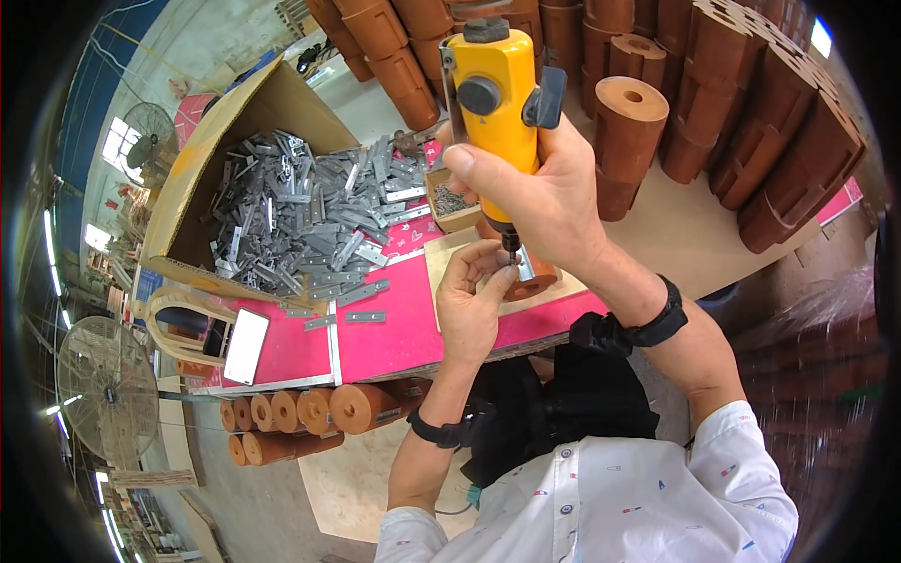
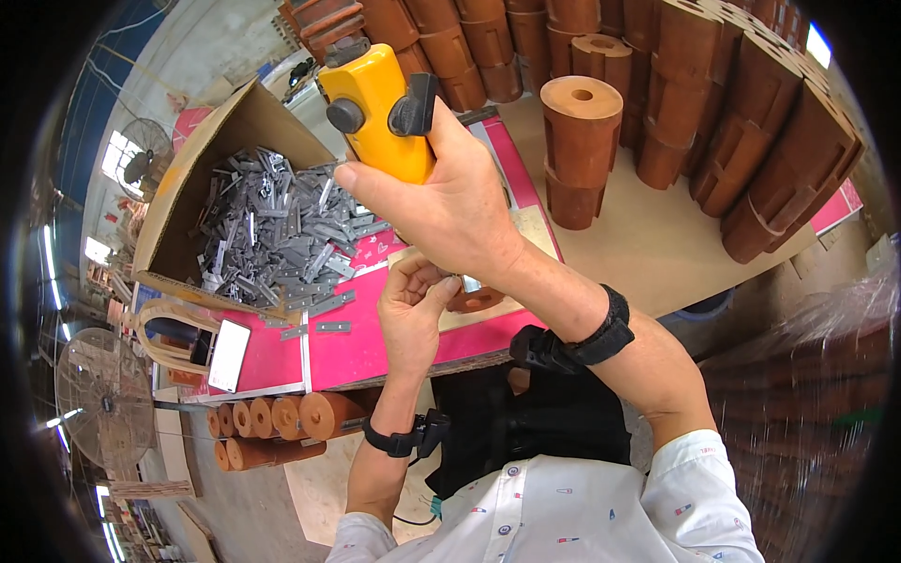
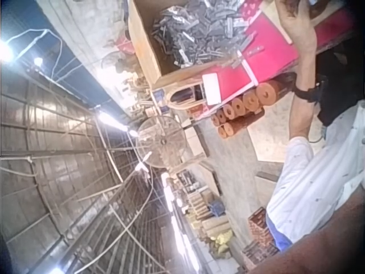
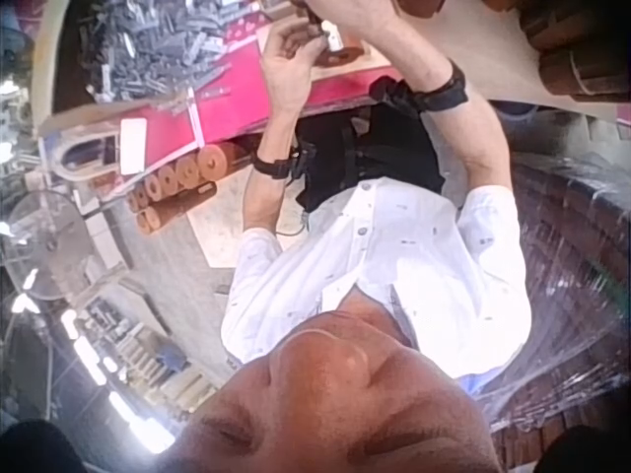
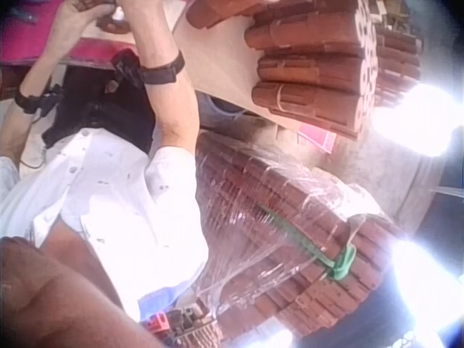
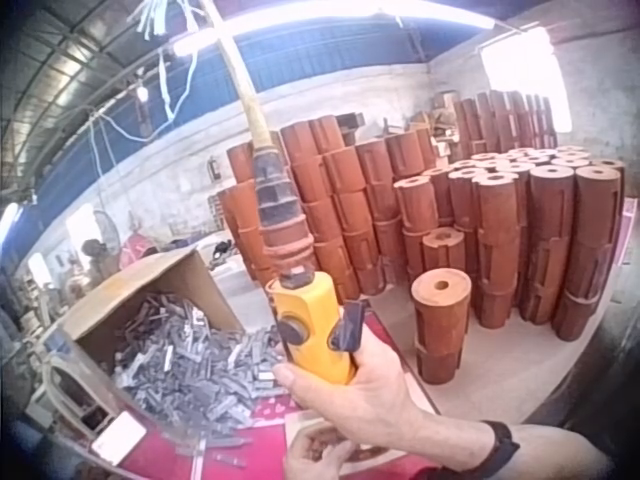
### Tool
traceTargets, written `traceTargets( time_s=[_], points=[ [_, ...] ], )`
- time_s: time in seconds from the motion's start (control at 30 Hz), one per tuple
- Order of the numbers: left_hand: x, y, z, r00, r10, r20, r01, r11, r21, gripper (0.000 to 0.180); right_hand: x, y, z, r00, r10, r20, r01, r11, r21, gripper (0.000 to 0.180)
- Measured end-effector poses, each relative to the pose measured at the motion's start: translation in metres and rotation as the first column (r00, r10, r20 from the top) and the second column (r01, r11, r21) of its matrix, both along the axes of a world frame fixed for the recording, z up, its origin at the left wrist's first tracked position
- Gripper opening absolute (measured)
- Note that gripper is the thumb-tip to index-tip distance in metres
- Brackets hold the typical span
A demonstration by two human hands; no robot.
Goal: The worker is attaching metal brackets to cylindrical wooden components using a pneumatic screwdriver.
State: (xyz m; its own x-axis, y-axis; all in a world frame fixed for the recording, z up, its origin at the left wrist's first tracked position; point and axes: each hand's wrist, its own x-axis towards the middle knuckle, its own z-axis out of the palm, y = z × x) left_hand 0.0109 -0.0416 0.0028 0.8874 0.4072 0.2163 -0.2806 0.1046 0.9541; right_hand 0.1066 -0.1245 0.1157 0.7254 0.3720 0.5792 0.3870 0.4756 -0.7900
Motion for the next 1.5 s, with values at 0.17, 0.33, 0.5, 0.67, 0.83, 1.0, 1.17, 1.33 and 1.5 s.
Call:
traceTargets(
  time_s=[0.17,0.33,0.5,0.67,0.83,1.0,1.17,1.33,1.5],
  points=[
    [-0.001,-0.004,0.002,1.000,0.012,-0.004,-0.012,0.998,-0.054,0.031,0.001,-0.001,0.000,1.000,0.005,-0.002,-0.005,1.000,0.009,0.037],
    [-0.001,-0.005,0.001,1.000,0.016,0.015,-0.015,0.997,-0.070,0.031,-0.001,-0.001,0.001,1.000,0.004,0.002,-0.004,1.000,0.012,0.036],
    [0.002,-0.003,-0.002,0.999,0.026,0.031,-0.025,1.000,-0.015,0.031,-0.001,-0.003,0.001,1.000,-0.010,0.014,0.010,1.000,-0.004,0.036],
    [0.006,0.001,0.005,0.995,0.074,-0.060,-0.066,0.988,0.139,0.032,0.002,-0.001,-0.001,0.997,-0.049,0.054,0.048,0.999,0.017,0.036],
    [0.009,0.005,0.004,0.992,0.107,-0.065,-0.084,0.953,0.291,0.034,0.009,0.004,-0.012,0.994,-0.070,0.084,0.070,0.998,0.009,0.036],
    [0.011,0.003,0.006,0.988,0.112,-0.105,-0.075,0.950,0.302,0.033,0.011,0.003,-0.017,0.984,-0.113,0.134,0.115,0.993,-0.007,0.039],
    [0.011,0.003,0.007,0.982,0.105,-0.159,-0.059,0.960,0.272,0.032,0.011,0.001,-0.018,0.989,-0.102,0.110,0.106,0.994,-0.036,0.039],
    [0.011,0.002,0.008,0.983,0.100,-0.157,-0.059,0.968,0.245,0.030,0.013,0.003,-0.022,0.987,-0.103,0.122,0.105,0.994,-0.009,0.038],
    [0.011,0.002,0.008,0.984,0.093,-0.152,-0.053,0.966,0.252,0.030,0.014,0.004,-0.023,0.986,-0.100,0.130,0.100,0.995,0.011,0.037]
  ],
)
